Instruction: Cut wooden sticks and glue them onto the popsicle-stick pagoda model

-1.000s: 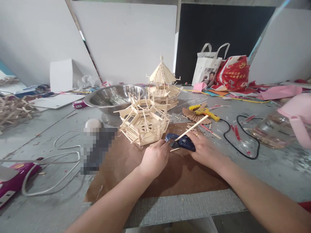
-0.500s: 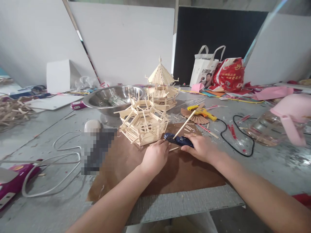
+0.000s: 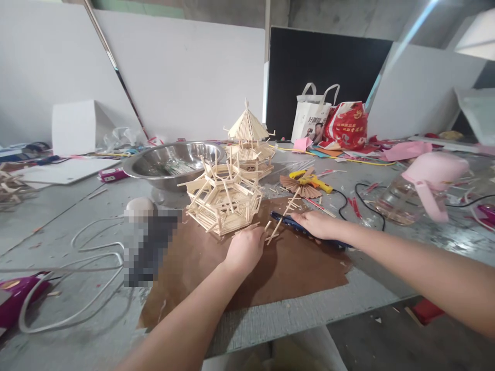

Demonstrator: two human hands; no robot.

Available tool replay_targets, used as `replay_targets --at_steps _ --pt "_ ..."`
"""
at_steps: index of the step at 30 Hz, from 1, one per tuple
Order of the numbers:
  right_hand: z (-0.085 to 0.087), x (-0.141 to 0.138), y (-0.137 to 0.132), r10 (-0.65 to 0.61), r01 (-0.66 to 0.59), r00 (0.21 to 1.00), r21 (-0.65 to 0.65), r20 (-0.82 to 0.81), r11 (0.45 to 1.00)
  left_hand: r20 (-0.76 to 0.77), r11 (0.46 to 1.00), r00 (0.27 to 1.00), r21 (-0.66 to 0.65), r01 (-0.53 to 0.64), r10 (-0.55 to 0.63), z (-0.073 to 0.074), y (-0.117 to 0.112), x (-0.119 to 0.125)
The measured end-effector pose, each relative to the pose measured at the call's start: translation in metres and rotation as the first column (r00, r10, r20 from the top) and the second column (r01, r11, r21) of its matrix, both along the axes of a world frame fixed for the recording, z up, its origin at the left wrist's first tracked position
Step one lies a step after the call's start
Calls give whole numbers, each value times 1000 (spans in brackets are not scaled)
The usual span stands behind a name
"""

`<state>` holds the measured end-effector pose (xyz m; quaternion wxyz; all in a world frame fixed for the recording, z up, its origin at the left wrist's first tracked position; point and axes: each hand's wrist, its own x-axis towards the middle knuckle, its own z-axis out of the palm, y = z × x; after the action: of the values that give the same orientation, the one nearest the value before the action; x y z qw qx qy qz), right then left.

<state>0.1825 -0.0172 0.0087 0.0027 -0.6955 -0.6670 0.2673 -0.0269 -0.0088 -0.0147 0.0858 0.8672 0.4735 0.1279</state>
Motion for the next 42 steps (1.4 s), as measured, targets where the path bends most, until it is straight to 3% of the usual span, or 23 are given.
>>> replay_targets --at_steps 7,19,26,36,42 --pt "-2 4 10 -103 88 991 -159 -85 983 -19 1000 1000 -1 -10 10 -2 3 0" --pt "0 -7 9 -134 136 991 -93 31 986 -41 1000 999 18 -8 9 -4 3 0" --pt "-4 -5 10 -158 159 987 -71 26 985 -65 1000 998 -18 -20 19 0 1 1" --pt "3 -10 5 -197 193 980 -103 -31 976 -57 1000 998 21 -10 11 -1 1 1" --pt "-8 -11 3 -207 208 978 -49 21 977 -71 1000 997 7 -15 16 0 1 2"
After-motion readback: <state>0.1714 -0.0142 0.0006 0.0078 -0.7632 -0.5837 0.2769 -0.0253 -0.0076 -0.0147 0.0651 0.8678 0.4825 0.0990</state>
